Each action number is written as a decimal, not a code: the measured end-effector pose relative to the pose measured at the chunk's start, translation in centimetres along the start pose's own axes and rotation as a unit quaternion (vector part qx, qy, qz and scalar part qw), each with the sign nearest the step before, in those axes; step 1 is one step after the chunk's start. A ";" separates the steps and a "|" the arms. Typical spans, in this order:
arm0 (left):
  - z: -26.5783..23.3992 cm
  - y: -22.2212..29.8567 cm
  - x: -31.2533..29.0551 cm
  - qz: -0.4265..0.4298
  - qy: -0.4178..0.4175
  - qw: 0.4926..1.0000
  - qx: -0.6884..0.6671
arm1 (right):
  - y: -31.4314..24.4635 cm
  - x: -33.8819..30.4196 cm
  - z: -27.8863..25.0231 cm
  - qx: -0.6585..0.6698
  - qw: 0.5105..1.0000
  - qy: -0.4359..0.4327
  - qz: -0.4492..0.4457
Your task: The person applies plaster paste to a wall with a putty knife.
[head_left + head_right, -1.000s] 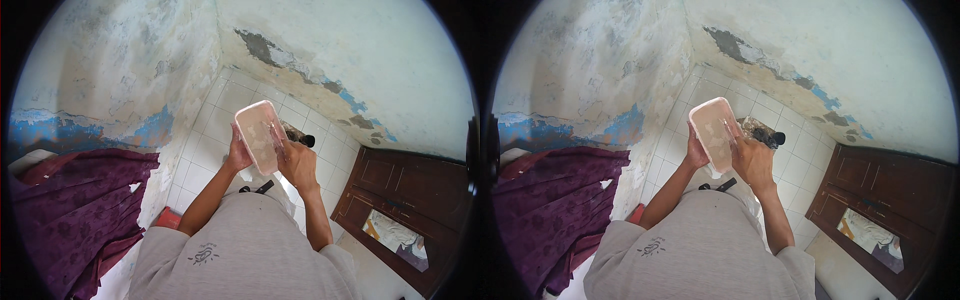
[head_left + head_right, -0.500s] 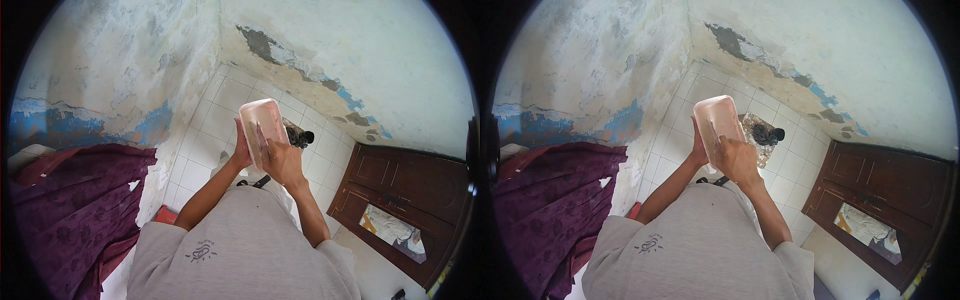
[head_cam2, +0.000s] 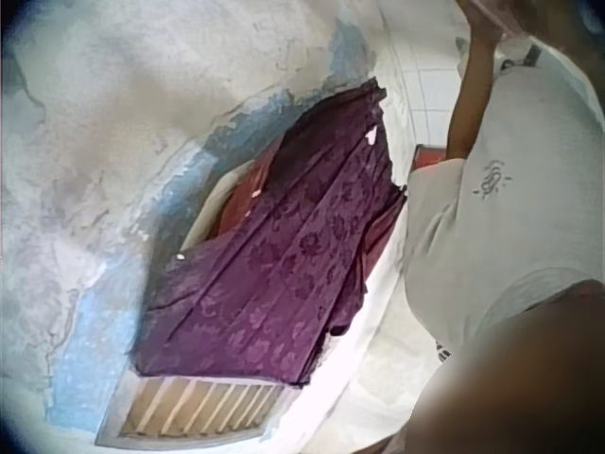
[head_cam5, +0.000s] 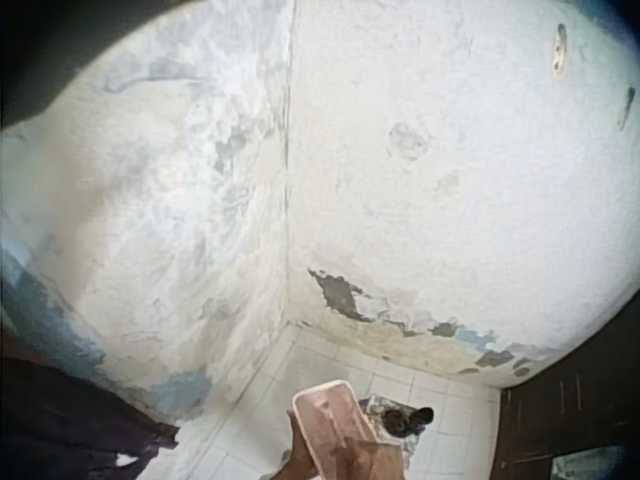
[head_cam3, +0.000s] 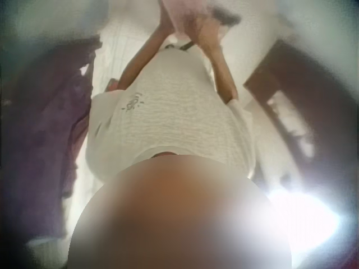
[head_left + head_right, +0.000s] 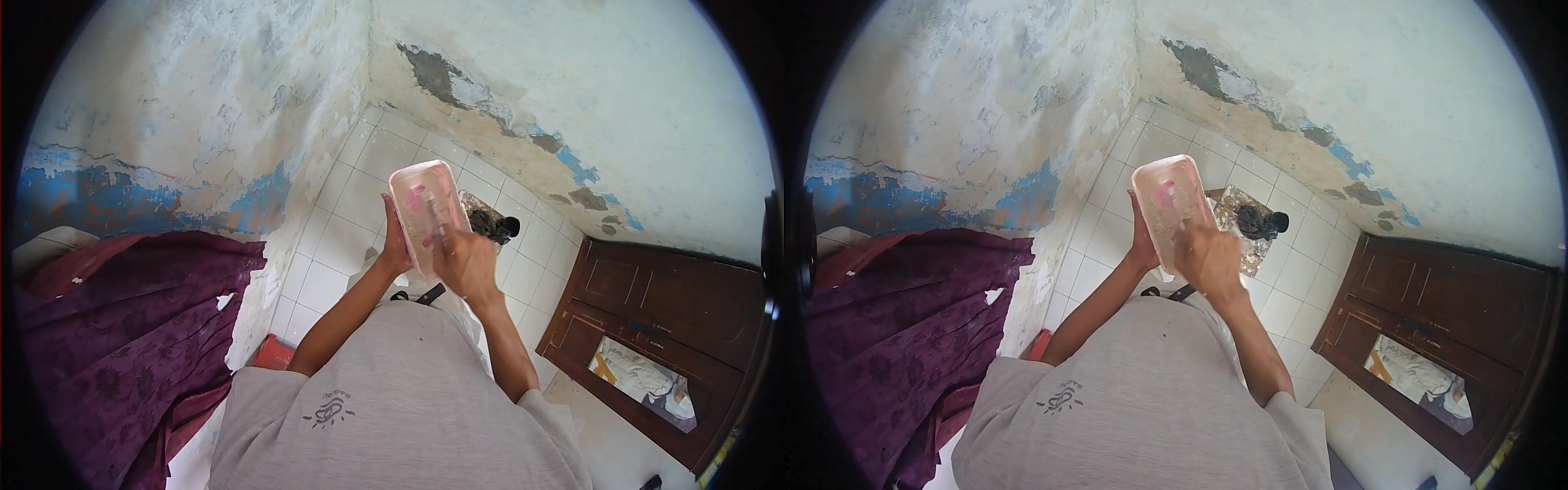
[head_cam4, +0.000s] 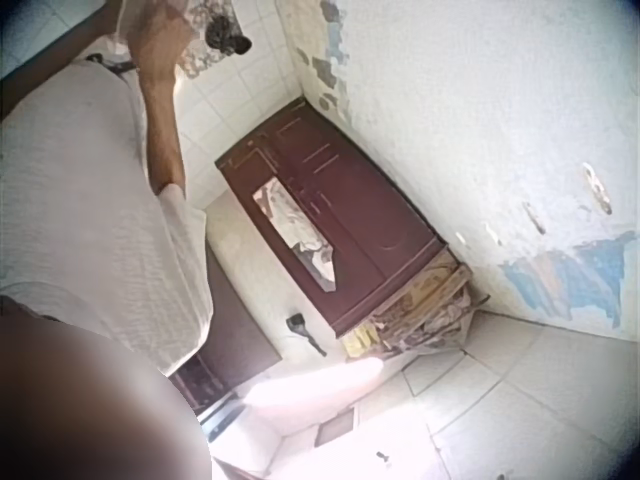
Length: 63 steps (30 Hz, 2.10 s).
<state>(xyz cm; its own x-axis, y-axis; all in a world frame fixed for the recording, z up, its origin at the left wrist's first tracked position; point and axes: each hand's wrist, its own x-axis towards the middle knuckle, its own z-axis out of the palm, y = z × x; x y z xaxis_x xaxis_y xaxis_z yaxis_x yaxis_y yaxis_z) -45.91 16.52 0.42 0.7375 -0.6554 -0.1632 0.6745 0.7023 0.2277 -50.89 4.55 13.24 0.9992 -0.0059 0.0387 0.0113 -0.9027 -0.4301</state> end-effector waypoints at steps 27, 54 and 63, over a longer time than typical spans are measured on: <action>-1.4 0.1 0.4 -0.032 -0.015 0.998 -0.057 | 0.6 -0.4 0.1 0.010 0.999 0.026 0.026; 2.0 -4.4 3.4 -0.017 0.051 0.996 0.075 | 4.7 -1.6 -0.9 0.018 0.999 0.028 0.024; 2.5 -6.4 5.2 -0.024 0.037 0.998 0.050 | 7.3 -1.8 -1.8 0.032 0.999 0.043 0.006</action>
<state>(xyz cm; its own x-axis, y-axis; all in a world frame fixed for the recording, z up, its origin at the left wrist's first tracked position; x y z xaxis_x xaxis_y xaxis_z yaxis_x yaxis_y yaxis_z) -46.48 7.96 0.55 0.7079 -0.6620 -0.2464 0.7045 0.6370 0.3129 -52.68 -2.82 11.67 0.9924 -0.0562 0.1096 0.0044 -0.8731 -0.4875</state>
